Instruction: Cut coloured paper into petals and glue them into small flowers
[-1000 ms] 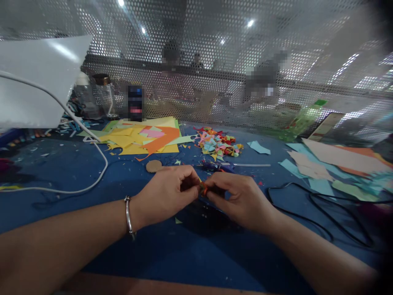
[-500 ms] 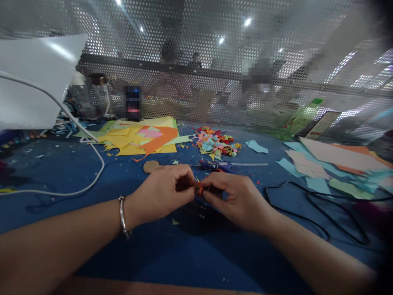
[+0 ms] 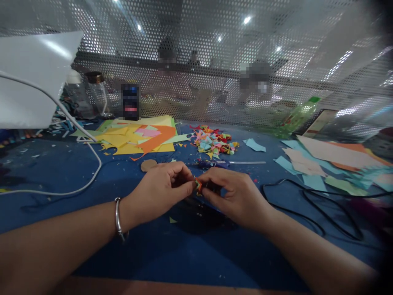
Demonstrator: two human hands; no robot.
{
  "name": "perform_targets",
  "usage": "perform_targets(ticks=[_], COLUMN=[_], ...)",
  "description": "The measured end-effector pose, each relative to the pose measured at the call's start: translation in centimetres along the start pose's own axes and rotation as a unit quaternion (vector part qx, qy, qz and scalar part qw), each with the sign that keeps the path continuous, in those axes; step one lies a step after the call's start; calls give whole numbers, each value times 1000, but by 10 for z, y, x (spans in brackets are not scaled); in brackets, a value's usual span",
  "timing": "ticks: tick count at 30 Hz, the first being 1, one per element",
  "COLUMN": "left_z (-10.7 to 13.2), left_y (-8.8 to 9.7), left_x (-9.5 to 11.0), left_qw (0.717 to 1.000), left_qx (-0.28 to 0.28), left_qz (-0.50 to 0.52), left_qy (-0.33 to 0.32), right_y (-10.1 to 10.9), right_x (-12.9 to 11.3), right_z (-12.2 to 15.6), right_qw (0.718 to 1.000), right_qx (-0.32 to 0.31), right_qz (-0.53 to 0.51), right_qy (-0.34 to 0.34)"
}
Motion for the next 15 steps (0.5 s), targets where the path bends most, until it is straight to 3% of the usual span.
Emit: perform_targets(ticks=[3, 9, 15], left_z=[1, 1, -2], left_y=[-1, 0, -1], left_x=[0, 5, -3], left_qw=[1000, 1000, 999], left_qx=[0, 12, -24], left_qz=[26, -17, 31], left_qy=[9, -11, 23], right_y=[0, -2, -1], right_x=[0, -1, -1], right_z=[0, 1, 0], right_qw=[1000, 1000, 1000], right_qx=[4, 2, -3], right_qz=[-9, -9, -9], right_qy=[5, 13, 1])
Point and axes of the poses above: each hand's wrist, its own z-axis away from the middle knuckle, its own y-axis out of the back of the hand, x = y × z, the point moved 6 cm from there along -z, towards the middle knuckle, and after that the axes turned 5 degrees about z, right-handed, at the moved point
